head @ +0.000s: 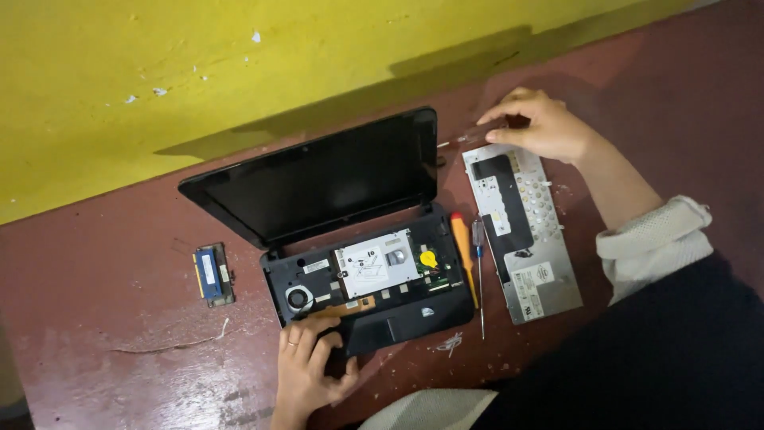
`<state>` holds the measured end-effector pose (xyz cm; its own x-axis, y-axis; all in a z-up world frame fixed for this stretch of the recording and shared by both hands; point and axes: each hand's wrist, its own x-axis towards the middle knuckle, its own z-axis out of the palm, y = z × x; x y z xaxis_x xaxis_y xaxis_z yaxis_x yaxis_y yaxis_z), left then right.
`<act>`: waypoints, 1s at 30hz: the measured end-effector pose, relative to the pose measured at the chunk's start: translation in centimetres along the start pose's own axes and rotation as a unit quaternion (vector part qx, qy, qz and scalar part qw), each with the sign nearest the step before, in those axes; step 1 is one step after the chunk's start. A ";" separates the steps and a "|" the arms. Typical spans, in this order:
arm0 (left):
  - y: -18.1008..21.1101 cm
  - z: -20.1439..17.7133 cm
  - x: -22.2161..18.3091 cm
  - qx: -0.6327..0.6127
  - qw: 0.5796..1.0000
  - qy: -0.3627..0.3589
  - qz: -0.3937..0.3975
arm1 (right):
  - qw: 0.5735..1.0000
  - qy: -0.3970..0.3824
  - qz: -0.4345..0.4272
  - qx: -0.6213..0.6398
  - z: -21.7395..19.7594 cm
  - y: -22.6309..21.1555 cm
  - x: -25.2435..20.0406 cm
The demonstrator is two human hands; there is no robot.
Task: Removing the keyboard and internal screws from a laptop using a screwdriver.
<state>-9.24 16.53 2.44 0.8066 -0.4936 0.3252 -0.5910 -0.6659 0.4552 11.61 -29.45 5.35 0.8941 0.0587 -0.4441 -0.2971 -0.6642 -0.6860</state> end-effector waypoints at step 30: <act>1.6 -3.9 1.8 -0.053 0.998 -0.003 0.016 | 0.869 0.029 -0.379 -0.317 19.4 -3.3 -19.0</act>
<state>-8.68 16.77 6.94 0.7875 -0.5164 0.3364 -0.6115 -0.5871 0.5305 -10.94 -13.93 4.83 0.7733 0.6329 0.0385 0.6120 -0.7291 -0.3064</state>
